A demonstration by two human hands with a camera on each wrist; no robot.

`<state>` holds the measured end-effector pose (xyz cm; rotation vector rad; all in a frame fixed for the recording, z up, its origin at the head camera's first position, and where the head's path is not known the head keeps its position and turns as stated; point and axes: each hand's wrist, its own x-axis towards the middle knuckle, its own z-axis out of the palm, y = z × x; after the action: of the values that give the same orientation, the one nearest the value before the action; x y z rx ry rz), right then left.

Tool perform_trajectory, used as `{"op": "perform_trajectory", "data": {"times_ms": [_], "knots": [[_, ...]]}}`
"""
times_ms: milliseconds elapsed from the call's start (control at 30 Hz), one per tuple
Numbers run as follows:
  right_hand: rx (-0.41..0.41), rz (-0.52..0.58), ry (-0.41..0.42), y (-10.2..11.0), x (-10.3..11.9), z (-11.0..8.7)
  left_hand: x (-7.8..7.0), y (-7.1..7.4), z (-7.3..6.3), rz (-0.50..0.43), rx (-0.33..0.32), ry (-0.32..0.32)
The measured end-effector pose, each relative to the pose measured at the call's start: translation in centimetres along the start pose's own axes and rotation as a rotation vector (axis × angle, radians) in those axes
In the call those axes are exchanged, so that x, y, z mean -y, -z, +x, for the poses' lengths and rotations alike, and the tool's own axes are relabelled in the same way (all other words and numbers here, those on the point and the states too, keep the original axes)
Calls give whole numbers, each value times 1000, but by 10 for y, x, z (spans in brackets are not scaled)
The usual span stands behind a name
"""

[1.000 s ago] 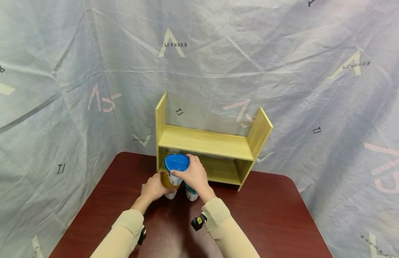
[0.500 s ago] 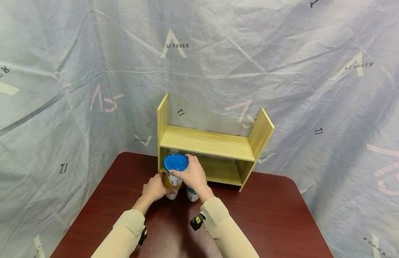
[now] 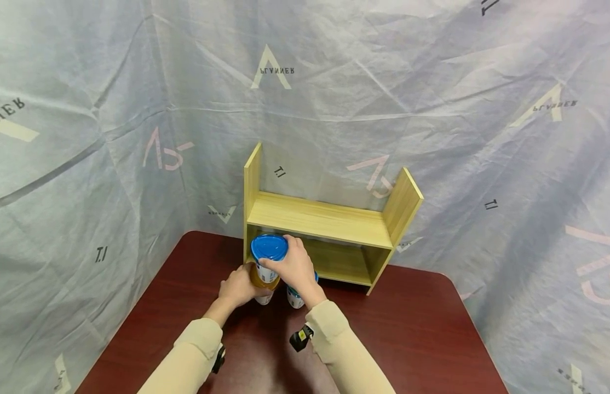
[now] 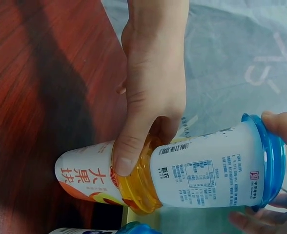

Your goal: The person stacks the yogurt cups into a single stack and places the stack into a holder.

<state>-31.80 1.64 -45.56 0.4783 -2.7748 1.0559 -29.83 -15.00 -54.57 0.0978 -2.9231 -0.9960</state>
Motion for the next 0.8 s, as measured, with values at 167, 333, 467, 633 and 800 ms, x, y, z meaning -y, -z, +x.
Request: {"op": "perform_trajectory", "data": {"times_ms": [167, 333, 467, 633, 800], "knots": [[3, 3, -8, -1, 2, 0, 0, -1, 0, -3, -10, -10], [10, 8, -3, -3, 3, 1, 0, -1, 0, 2, -14, -8], [20, 6, 1, -4, 3, -1, 1, -2, 0, 3, -13, -3], [20, -5, 8, -6, 1, -2, 0, -2, -1, 0, -13, -5], [28, -10, 8, -6, 0, -1, 0, -1, -1, 0, -13, -5]]}}
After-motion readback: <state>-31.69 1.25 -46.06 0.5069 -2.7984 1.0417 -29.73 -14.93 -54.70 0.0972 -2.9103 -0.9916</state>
